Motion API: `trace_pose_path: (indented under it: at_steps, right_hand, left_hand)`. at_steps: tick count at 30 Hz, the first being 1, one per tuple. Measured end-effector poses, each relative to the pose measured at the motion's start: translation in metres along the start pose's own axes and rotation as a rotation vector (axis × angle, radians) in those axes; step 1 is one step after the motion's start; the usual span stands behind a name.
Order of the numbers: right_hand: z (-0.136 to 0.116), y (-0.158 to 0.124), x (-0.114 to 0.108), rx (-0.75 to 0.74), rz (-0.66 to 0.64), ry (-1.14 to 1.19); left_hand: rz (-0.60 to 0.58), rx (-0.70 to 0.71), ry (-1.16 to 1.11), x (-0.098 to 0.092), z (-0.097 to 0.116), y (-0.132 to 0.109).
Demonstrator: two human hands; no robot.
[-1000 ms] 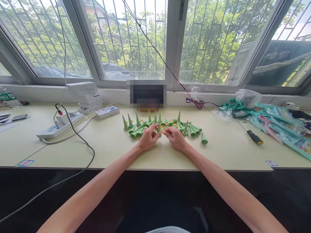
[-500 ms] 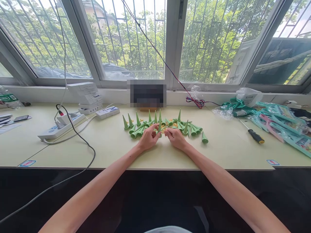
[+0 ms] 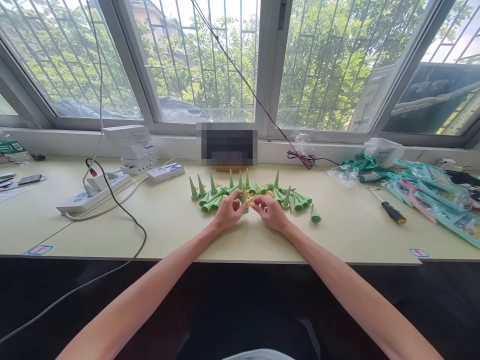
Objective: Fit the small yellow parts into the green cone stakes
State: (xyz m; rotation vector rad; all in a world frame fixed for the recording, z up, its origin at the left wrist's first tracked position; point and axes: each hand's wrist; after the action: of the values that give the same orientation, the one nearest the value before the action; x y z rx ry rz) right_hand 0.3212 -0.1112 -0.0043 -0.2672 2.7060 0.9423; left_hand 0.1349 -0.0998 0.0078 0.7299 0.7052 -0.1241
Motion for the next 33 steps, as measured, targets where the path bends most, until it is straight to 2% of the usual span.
trace_pose_path:
  at_steps: [17,33]
  right_hand:
    - [-0.0001,-0.0004,-0.0001,-0.002,-0.043,0.022]
    - [-0.0014,-0.0009,-0.0028,-0.019,-0.087,0.006]
  left_hand:
    - [-0.105,-0.142,-0.248,-0.0054,-0.0009,0.0024]
    - [-0.165,-0.141,-0.331,-0.0041,-0.0035,0.0030]
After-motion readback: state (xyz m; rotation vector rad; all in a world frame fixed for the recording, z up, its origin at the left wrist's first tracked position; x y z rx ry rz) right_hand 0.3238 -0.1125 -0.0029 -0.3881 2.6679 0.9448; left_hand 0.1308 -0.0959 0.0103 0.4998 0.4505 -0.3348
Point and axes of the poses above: each hand's wrist, its own y-axis towards the middle knuckle, its own x-axis out of the palm, z = x × y, and after that the axes turned 15 degrees about y, right-handed
